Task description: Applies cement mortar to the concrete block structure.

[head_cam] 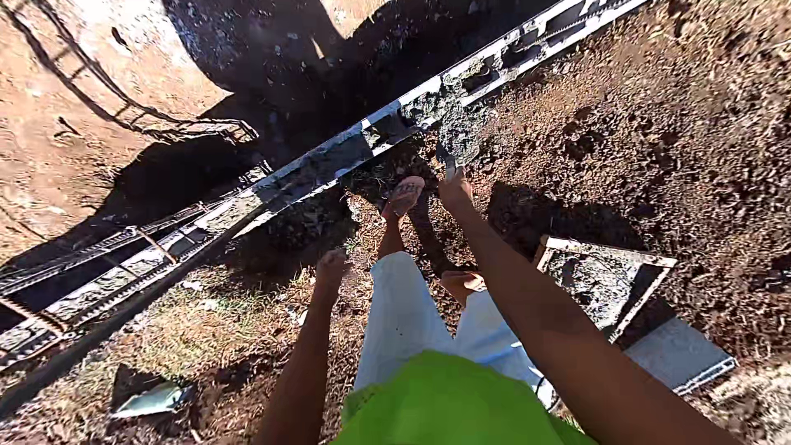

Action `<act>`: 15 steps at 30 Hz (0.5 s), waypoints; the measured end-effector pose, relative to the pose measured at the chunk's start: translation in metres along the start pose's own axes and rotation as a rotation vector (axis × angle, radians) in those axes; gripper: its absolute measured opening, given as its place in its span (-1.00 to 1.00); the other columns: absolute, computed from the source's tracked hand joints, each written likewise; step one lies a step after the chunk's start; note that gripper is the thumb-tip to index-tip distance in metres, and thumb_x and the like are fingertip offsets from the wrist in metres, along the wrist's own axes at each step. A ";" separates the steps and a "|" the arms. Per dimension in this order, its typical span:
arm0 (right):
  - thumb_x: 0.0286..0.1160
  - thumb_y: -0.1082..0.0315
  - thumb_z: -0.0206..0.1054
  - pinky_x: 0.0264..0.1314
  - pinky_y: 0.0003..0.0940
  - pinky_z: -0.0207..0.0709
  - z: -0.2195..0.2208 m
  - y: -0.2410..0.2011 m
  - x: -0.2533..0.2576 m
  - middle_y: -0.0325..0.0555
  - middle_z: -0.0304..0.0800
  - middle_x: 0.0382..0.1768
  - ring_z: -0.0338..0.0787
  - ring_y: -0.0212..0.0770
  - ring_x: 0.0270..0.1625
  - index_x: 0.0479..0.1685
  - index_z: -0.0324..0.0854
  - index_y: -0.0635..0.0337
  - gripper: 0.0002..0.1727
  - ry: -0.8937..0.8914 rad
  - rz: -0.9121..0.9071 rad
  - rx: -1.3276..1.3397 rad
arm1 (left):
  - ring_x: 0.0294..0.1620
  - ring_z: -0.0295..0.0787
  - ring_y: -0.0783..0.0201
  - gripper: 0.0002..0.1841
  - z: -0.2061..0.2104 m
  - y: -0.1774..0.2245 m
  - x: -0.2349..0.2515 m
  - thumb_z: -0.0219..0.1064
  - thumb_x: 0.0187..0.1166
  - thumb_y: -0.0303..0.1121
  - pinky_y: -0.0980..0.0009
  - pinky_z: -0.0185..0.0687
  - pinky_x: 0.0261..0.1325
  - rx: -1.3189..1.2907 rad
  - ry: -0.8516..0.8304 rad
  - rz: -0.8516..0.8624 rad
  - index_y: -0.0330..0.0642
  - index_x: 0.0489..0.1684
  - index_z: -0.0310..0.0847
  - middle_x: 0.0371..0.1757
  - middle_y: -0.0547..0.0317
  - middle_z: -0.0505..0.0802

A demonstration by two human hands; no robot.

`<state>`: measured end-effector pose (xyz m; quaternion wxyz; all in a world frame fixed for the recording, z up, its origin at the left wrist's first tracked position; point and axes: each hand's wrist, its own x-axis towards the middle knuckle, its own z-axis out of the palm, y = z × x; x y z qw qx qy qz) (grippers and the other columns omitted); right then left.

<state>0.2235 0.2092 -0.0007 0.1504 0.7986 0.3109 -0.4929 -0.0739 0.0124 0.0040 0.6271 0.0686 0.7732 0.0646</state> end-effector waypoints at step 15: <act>0.74 0.26 0.20 0.38 0.32 0.57 0.023 -0.035 -0.046 0.44 0.67 0.33 0.73 0.37 0.37 0.76 0.09 0.32 -0.33 -0.095 -0.136 -0.191 | 0.11 0.83 0.05 -0.61 0.033 -0.027 -0.021 0.05 0.86 -0.32 0.18 0.77 0.14 -0.104 -0.018 -0.107 -0.35 0.52 0.43 0.33 -0.26 0.72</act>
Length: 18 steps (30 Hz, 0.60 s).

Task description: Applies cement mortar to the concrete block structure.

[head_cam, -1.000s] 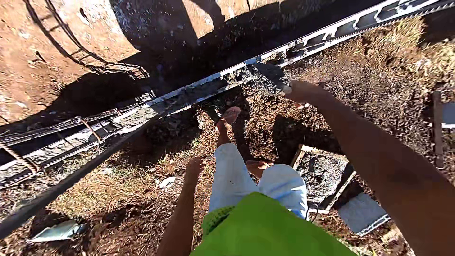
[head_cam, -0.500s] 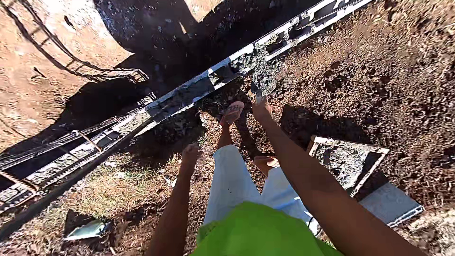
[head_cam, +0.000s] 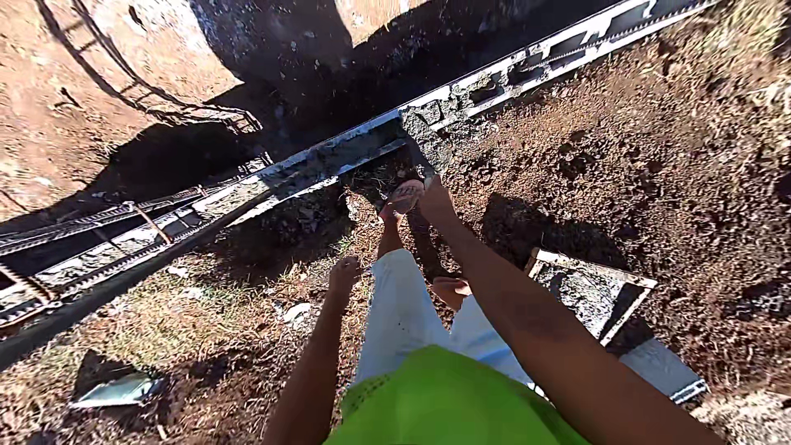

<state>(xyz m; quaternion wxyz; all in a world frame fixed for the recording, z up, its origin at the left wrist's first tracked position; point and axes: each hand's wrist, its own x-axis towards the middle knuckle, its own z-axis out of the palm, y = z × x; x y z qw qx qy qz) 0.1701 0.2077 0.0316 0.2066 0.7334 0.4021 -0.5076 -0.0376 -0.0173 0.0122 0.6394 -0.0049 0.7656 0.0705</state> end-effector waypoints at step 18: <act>0.68 0.21 0.26 -0.04 0.51 0.58 -0.120 0.030 0.001 0.38 0.81 0.08 0.82 0.50 0.03 0.73 0.30 -0.07 -0.39 0.077 -0.292 -0.676 | 0.09 0.84 0.05 -0.60 -0.020 -0.020 0.006 0.03 0.87 -0.34 0.16 0.77 0.14 -0.041 0.036 -0.001 -0.36 0.54 0.40 0.33 -0.29 0.71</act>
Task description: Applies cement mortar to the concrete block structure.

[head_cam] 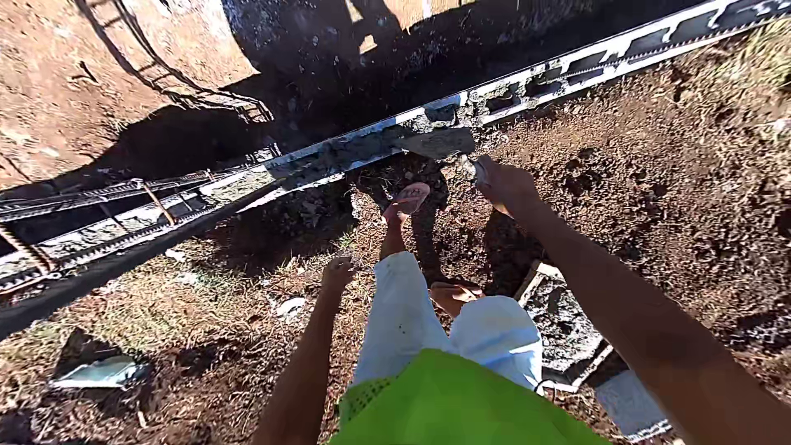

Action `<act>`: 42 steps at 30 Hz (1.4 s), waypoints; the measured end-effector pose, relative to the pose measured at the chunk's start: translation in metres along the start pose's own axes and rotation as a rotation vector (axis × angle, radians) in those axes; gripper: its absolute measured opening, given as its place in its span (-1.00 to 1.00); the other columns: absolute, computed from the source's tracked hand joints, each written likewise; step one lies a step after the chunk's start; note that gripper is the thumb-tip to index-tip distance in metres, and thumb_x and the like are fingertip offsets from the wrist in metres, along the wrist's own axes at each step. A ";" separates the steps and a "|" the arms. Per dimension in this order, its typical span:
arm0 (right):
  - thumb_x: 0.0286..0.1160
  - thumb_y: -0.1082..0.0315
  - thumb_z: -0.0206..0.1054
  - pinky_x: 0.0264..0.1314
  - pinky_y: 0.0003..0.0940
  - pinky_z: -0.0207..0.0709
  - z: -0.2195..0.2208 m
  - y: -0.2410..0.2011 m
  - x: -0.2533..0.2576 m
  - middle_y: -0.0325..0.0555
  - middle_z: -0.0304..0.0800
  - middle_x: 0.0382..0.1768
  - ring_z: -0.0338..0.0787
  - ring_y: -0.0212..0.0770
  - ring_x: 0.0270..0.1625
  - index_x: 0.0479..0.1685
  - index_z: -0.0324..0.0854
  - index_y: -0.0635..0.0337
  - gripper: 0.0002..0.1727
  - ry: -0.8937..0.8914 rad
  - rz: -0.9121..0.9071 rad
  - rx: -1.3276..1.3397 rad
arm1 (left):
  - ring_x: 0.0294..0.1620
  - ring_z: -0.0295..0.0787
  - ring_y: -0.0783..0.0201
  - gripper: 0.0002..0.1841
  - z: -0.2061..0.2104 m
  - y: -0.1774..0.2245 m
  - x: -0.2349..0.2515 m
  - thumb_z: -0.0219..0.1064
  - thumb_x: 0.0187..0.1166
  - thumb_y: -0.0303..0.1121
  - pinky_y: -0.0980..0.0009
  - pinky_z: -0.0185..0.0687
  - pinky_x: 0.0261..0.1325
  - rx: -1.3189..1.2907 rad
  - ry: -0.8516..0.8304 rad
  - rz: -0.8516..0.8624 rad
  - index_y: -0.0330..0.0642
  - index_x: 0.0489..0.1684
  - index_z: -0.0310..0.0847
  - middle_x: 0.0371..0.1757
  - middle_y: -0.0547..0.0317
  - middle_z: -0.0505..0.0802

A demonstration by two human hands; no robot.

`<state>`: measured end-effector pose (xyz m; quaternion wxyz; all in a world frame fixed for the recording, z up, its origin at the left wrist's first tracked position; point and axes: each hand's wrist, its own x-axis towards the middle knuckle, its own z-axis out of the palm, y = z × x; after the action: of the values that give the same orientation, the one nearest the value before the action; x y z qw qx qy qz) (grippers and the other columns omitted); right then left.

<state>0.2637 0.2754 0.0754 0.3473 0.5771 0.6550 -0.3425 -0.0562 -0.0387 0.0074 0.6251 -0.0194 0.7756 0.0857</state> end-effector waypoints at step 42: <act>0.69 -0.02 0.27 -0.32 -0.10 0.62 0.186 0.211 -0.140 0.01 0.68 -0.25 0.63 -0.16 -0.45 0.55 0.45 0.13 -0.42 0.202 0.199 1.355 | 0.13 0.84 -0.14 -0.59 0.056 0.056 -0.036 0.10 0.83 -0.27 -0.08 0.74 0.23 0.689 0.006 0.128 -0.38 0.45 0.52 0.24 -0.33 0.78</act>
<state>0.4973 0.0653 0.0870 -0.1226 0.7532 0.2697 -0.5873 -0.0016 0.0227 0.0369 0.5861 0.2411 0.7603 -0.1424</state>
